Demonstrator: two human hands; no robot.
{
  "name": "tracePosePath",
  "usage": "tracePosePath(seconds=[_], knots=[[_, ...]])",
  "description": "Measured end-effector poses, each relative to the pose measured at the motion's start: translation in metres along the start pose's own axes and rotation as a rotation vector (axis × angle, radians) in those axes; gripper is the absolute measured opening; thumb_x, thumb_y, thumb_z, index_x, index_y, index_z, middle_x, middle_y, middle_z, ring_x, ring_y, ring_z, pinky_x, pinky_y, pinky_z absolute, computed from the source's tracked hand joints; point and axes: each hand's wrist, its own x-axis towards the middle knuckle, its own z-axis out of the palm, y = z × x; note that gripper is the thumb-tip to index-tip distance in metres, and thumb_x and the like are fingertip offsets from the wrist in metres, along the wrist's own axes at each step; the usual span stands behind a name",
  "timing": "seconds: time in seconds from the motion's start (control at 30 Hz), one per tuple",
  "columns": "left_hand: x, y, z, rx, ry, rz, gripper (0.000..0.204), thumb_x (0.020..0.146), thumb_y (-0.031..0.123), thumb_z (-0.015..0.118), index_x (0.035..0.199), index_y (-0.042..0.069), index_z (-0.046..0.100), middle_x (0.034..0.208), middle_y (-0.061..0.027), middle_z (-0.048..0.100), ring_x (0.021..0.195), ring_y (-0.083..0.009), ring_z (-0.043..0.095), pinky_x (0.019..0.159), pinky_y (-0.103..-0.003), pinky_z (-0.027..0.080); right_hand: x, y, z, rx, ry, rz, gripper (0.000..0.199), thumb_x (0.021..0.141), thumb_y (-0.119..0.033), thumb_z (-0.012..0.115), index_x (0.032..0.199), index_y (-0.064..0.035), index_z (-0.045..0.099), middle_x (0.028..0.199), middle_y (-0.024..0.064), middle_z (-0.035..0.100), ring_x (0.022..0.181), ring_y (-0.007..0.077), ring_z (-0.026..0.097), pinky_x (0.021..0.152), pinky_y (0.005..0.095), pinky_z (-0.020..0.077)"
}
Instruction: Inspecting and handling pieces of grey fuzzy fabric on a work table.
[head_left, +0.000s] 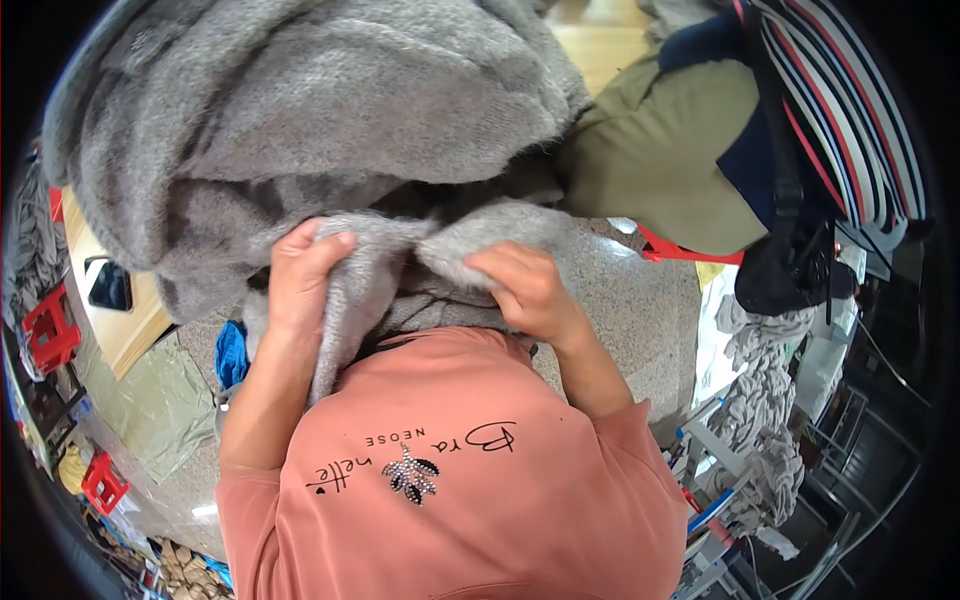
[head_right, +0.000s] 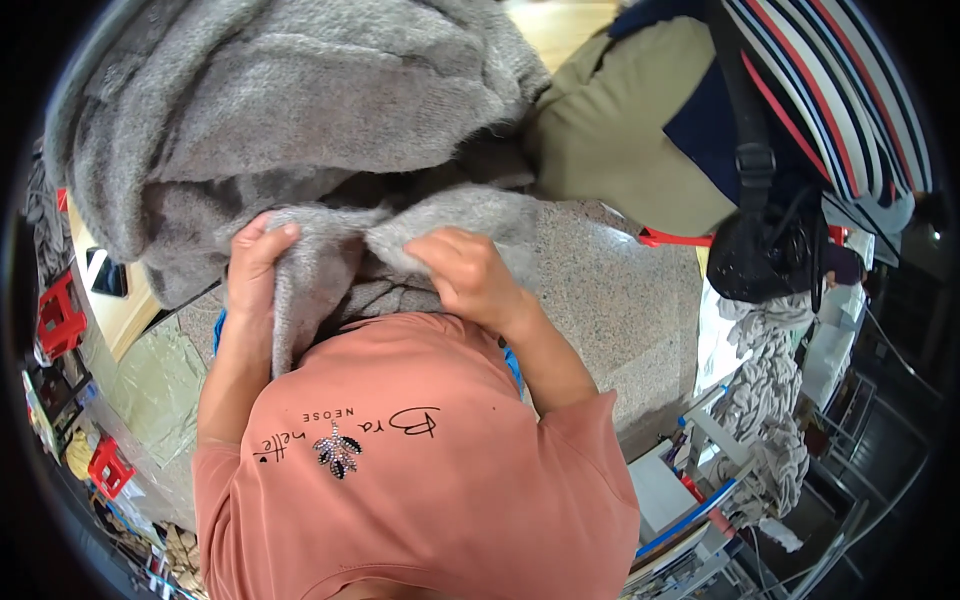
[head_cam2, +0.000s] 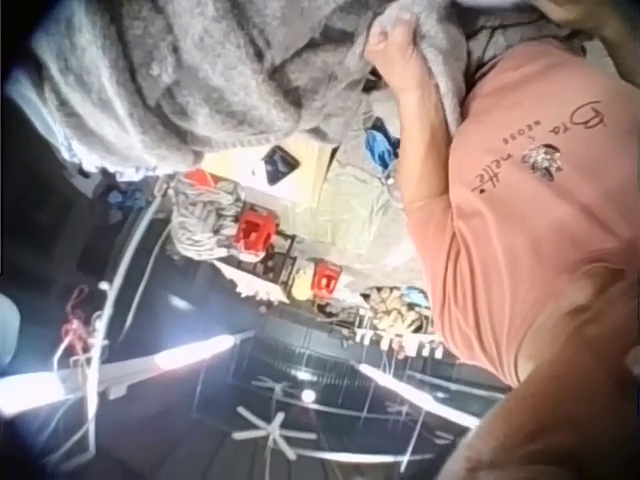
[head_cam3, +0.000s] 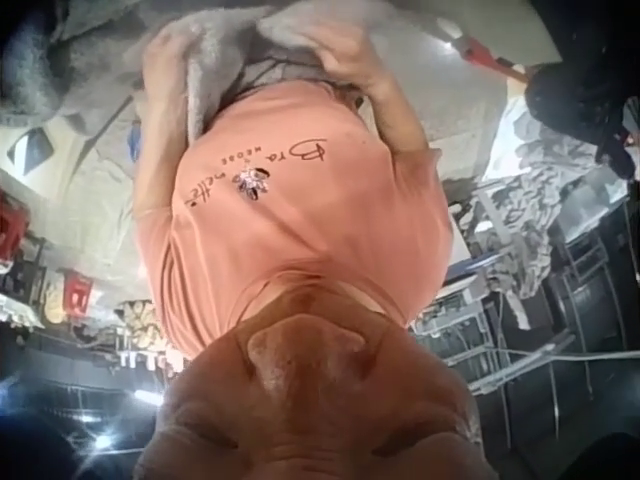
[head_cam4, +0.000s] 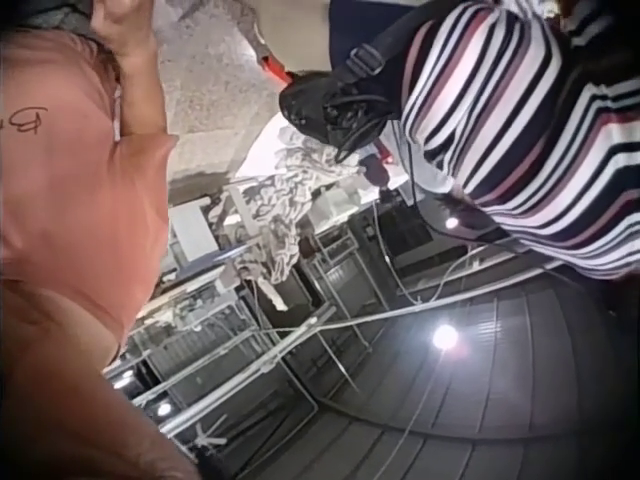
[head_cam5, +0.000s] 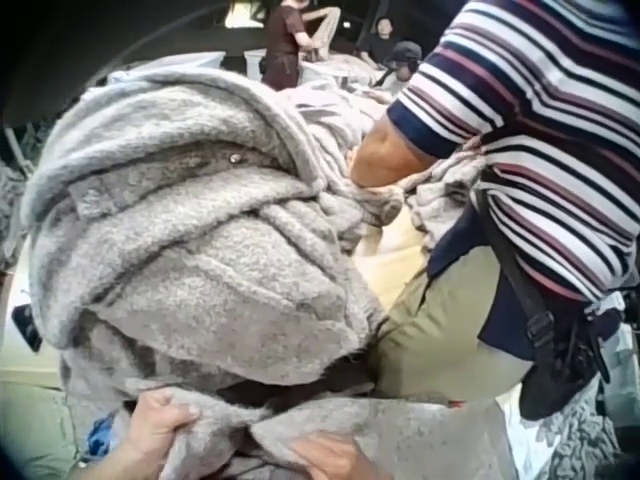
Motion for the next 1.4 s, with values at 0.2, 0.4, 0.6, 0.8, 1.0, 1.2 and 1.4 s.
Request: tracePosePath(seconds=[0.2, 0.4, 0.6, 0.8, 1.0, 1.2, 1.4], knots=[[-0.012, -0.003, 0.026, 0.091, -0.22, -0.024, 0.008, 0.074, -0.004, 0.06, 0.08, 0.001, 0.061, 0.074, -0.0012, 0.061, 0.065, -0.0048, 0.053, 0.058, -0.019, 0.043, 0.026, -0.044, 0.016, 0.102, -0.04, -0.4, 0.024, 0.06, 0.0, 0.058, 0.083, 0.0028, 0.056, 0.078, 0.0116, 0.057, 0.063, 0.0227, 0.056, 0.056, 0.031, 0.0459], [-0.016, -0.008, 0.023, 0.044, -0.375, -0.062, 0.005, 0.078, -0.002, 0.057, 0.081, 0.0, 0.061, 0.074, -0.0009, 0.061, 0.065, -0.0042, 0.052, 0.059, -0.019, 0.043, 0.038, -0.038, 0.027, -0.124, 0.185, -0.482, 0.019, 0.061, -0.002, 0.058, 0.079, 0.0023, 0.055, 0.078, 0.0104, 0.055, 0.059, 0.0194, 0.052, 0.051, 0.0281, 0.0424], [-0.017, -0.013, 0.02, -0.071, -0.298, -0.04, 0.008, 0.082, 0.001, 0.055, 0.084, -0.001, 0.062, 0.079, -0.0023, 0.062, 0.069, -0.0051, 0.054, 0.062, -0.02, 0.044, 0.033, -0.031, 0.035, -0.318, 0.277, -0.417, 0.019, 0.061, -0.001, 0.058, 0.08, 0.0014, 0.054, 0.075, 0.0096, 0.054, 0.054, 0.0179, 0.05, 0.046, 0.027, 0.0406], [-0.02, -0.014, 0.02, -0.012, -0.209, 0.041, 0.009, 0.08, -0.001, 0.059, 0.088, -0.002, 0.063, 0.081, -0.0027, 0.063, 0.072, -0.0064, 0.056, 0.063, -0.02, 0.046, 0.037, -0.03, 0.04, -0.247, 0.267, -0.33, 0.02, 0.06, 0.002, 0.057, 0.08, 0.0014, 0.054, 0.075, 0.0112, 0.054, 0.054, 0.0205, 0.051, 0.046, 0.0293, 0.0431], [-0.023, -0.014, 0.013, 0.312, -0.187, 0.34, 0.014, 0.076, -0.001, 0.063, 0.09, -0.001, 0.064, 0.078, -0.0009, 0.062, 0.071, -0.0064, 0.055, 0.064, -0.02, 0.045, 0.049, -0.026, 0.035, 0.0, 0.163, -0.212, 0.036, 0.052, 0.011, 0.051, 0.087, 0.0024, 0.055, 0.08, 0.0156, 0.055, 0.065, 0.0293, 0.057, 0.057, 0.0333, 0.048], [-0.022, -0.015, 0.013, 0.431, -0.123, 0.435, 0.013, 0.074, -0.004, 0.063, 0.086, -0.001, 0.065, 0.076, -0.0041, 0.063, 0.071, -0.0073, 0.056, 0.063, -0.021, 0.046, 0.051, -0.019, 0.037, 0.208, -0.041, -0.049, 0.039, 0.054, 0.014, 0.042, 0.089, 0.0023, 0.054, 0.084, 0.0164, 0.057, 0.072, 0.0305, 0.059, 0.063, 0.0344, 0.0483], [-0.019, -0.015, 0.011, 0.637, -0.113, 0.612, 0.015, 0.071, -0.008, 0.062, 0.084, -0.002, 0.065, 0.076, -0.0081, 0.064, 0.067, -0.0112, 0.059, 0.06, -0.022, 0.046, 0.049, -0.014, 0.038, 0.216, -0.074, 0.073, 0.035, 0.057, 0.01, 0.043, 0.088, 0.0016, 0.055, 0.076, 0.0146, 0.057, 0.065, 0.0283, 0.057, 0.058, 0.0327, 0.046]])
